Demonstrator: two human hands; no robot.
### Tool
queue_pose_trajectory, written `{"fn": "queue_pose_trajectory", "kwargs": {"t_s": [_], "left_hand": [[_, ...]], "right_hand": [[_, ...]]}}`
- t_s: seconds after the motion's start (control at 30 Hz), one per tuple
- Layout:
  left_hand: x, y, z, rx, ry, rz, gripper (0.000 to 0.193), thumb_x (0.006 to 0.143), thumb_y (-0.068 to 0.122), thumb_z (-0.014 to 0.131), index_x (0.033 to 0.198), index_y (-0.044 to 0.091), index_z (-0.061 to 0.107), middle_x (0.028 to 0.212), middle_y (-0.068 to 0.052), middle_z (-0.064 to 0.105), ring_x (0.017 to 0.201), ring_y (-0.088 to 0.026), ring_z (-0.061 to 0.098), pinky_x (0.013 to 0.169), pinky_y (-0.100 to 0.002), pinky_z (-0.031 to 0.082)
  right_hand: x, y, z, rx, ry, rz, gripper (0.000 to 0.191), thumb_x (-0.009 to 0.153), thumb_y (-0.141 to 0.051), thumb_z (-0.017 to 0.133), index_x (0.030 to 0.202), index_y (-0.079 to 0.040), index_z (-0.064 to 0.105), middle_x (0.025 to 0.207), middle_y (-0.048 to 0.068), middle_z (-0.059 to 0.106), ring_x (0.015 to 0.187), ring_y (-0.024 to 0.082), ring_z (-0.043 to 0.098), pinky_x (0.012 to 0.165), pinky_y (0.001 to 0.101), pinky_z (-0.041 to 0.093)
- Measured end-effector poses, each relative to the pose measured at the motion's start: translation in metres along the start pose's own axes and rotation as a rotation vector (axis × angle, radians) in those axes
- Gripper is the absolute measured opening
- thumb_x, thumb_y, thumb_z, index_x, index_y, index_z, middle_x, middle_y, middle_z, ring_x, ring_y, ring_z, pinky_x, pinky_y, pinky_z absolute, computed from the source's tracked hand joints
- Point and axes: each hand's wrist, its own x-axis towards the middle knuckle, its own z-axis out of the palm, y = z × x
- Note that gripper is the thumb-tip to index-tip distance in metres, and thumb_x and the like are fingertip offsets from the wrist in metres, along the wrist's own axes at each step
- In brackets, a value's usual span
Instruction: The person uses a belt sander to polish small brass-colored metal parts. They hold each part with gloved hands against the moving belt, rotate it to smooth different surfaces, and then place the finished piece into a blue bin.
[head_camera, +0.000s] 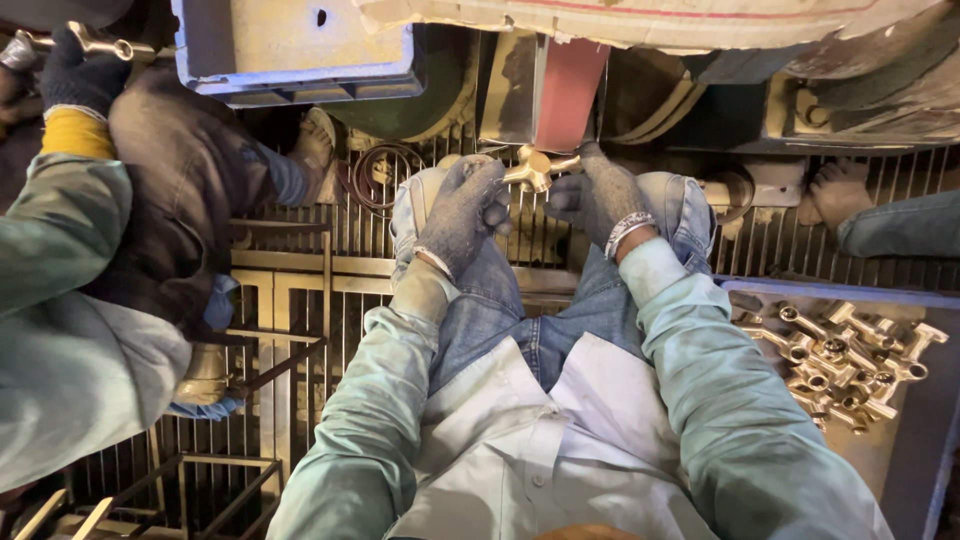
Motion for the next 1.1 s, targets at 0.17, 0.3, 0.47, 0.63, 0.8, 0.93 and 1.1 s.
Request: {"fn": "queue_pose_trajectory", "kwargs": {"t_s": [0.17, 0.3, 0.47, 0.63, 0.8, 0.93, 1.1], "left_hand": [[-0.0004, 0.0009, -0.0002, 0.019, 0.008, 0.001, 0.029, 0.096, 0.026, 0.068, 0.115, 0.007, 0.056, 0.078, -0.006, 0.061, 0.057, -0.013, 0.052, 0.052, -0.032, 0.051], [-0.0013, 0.0006, -0.0007, 0.005, 0.004, -0.001, 0.03, 0.096, 0.026, 0.068, 0.116, 0.006, 0.055, 0.079, -0.006, 0.061, 0.057, -0.014, 0.052, 0.053, -0.032, 0.05], [0.0006, -0.0015, -0.0023, 0.001, 0.005, -0.012, 0.031, 0.096, 0.027, 0.068, 0.117, 0.008, 0.055, 0.078, -0.006, 0.061, 0.057, -0.014, 0.051, 0.053, -0.033, 0.05], [0.0018, -0.004, -0.0059, -0.005, -0.001, -0.009, 0.03, 0.097, 0.027, 0.068, 0.117, 0.008, 0.055, 0.078, -0.006, 0.06, 0.057, -0.014, 0.052, 0.053, -0.033, 0.049], [0.0038, -0.0038, -0.006, -0.006, -0.002, -0.024, 0.028, 0.096, 0.026, 0.068, 0.115, 0.009, 0.056, 0.077, -0.006, 0.061, 0.056, -0.014, 0.051, 0.052, -0.033, 0.048], [0.003, -0.0025, -0.0047, -0.019, -0.005, -0.027, 0.026, 0.096, 0.025, 0.068, 0.113, 0.01, 0.056, 0.076, -0.005, 0.061, 0.055, -0.014, 0.051, 0.051, -0.033, 0.048], [-0.0005, -0.0014, -0.0043, -0.013, -0.015, -0.022, 0.026, 0.098, 0.026, 0.068, 0.114, 0.01, 0.057, 0.076, -0.004, 0.06, 0.057, -0.014, 0.051, 0.053, -0.032, 0.048]], "right_hand": [[0.0, -0.0018, 0.0017, -0.037, 0.048, 0.033, 0.052, 0.102, -0.053, 0.05, 0.126, -0.007, 0.056, 0.085, 0.015, 0.066, 0.057, 0.021, 0.062, 0.073, 0.0492, 0.064], [-0.0025, -0.0005, -0.0012, -0.026, 0.029, 0.003, 0.05, 0.102, -0.051, 0.051, 0.127, -0.007, 0.055, 0.086, 0.015, 0.066, 0.056, 0.02, 0.063, 0.07, 0.0471, 0.063], [-0.0028, 0.0016, -0.0048, 0.007, 0.045, -0.012, 0.05, 0.102, -0.048, 0.057, 0.125, -0.004, 0.053, 0.088, 0.016, 0.067, 0.056, 0.022, 0.063, 0.07, 0.0498, 0.063], [-0.0021, 0.0007, -0.0052, 0.035, 0.036, -0.003, 0.048, 0.098, -0.047, 0.059, 0.123, -0.006, 0.053, 0.085, 0.016, 0.066, 0.054, 0.025, 0.063, 0.071, 0.0537, 0.064], [-0.004, -0.0008, -0.0053, 0.033, 0.049, 0.001, 0.051, 0.098, -0.05, 0.061, 0.121, -0.005, 0.055, 0.084, 0.015, 0.066, 0.055, 0.024, 0.063, 0.069, 0.0538, 0.064], [-0.0039, -0.0016, -0.0046, 0.017, 0.084, 0.008, 0.051, 0.097, -0.05, 0.062, 0.119, -0.004, 0.054, 0.084, 0.016, 0.066, 0.056, 0.025, 0.062, 0.067, 0.0535, 0.062], [-0.0048, -0.0019, -0.0055, 0.003, 0.074, 0.0, 0.051, 0.099, -0.048, 0.062, 0.119, -0.001, 0.056, 0.085, 0.017, 0.067, 0.057, 0.025, 0.063, 0.069, 0.0529, 0.065]]}}
